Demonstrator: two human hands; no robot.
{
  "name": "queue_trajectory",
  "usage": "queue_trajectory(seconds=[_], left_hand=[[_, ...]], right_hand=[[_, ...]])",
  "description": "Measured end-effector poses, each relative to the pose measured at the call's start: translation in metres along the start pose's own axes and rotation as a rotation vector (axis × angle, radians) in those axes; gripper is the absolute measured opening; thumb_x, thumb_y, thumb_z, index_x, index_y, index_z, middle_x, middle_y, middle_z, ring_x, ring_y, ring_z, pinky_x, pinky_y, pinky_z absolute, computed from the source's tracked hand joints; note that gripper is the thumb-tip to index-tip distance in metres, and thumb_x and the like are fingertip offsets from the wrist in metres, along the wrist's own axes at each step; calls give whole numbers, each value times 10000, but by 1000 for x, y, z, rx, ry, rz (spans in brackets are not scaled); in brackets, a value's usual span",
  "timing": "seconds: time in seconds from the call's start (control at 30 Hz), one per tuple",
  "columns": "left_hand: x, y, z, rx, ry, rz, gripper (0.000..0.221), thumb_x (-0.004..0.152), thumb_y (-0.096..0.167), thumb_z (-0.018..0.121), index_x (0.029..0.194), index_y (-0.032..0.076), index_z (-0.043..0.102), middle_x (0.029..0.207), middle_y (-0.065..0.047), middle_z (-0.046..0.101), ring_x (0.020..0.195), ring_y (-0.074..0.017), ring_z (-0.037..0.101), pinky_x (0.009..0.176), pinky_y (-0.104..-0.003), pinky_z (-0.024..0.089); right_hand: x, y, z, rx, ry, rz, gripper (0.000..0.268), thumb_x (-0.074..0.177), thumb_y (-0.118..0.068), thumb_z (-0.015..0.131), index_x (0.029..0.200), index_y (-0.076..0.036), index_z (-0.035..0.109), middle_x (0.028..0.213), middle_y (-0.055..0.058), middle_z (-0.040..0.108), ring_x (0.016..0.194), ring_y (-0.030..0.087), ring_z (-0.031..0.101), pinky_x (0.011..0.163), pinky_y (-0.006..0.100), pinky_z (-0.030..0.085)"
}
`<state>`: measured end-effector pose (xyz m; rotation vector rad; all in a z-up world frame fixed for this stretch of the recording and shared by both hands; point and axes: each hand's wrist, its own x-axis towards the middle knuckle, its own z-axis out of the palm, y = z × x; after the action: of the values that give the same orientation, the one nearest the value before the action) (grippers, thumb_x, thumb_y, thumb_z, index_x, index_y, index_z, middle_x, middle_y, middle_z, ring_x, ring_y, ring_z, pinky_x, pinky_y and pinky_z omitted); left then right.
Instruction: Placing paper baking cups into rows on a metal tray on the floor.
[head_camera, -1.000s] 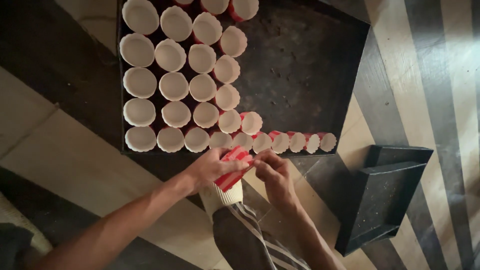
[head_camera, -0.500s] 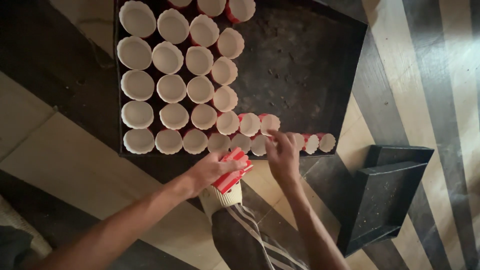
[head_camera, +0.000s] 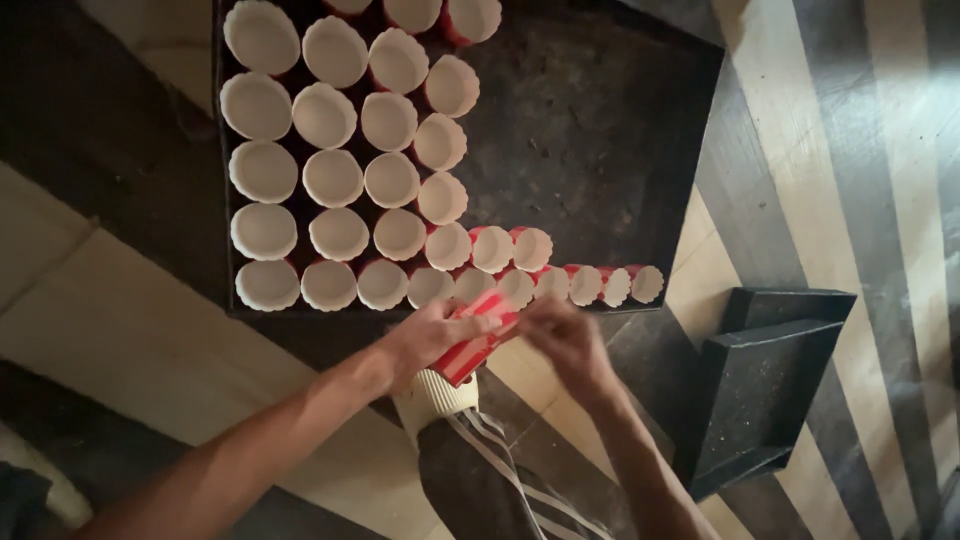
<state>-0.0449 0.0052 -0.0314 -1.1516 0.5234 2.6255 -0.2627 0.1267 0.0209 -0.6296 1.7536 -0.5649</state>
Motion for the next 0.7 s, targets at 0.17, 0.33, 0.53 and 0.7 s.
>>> queue_trajectory(seconds=[0.17,0.33,0.53,0.7], left_hand=[[-7,1,-3,-160,-156,-5,545,881,403,729,1151,-60,635,921,-102,674,703,-143,665,601,-286,562],[-11,3,6,-270,-106,-95,482,838,418,707,1089,33,561,900,-82,654,724,-164,696,607,-327,589],[8,-11,14,-97,-86,48,580,824,384,747,1265,53,566,1037,-67,661,883,-132,653,743,-289,553],[-6,5,18,36,-68,39,647,777,416,783,1261,30,595,1091,-87,690,925,-113,684,774,-261,567]], right_hand=[[33,9,-25,-491,622,-53,148,1012,-183,661,1016,-68,754,1011,97,637,796,156,602,678,338,515],[37,27,-20,-745,424,-192,217,921,-135,697,1111,-94,794,1086,120,635,829,205,628,753,345,527],[-22,-12,18,43,136,135,245,949,-184,666,1125,-52,773,849,-32,649,744,75,505,655,239,425],[-33,0,23,445,10,160,124,937,-93,718,904,26,702,810,2,581,682,83,454,594,263,355]])
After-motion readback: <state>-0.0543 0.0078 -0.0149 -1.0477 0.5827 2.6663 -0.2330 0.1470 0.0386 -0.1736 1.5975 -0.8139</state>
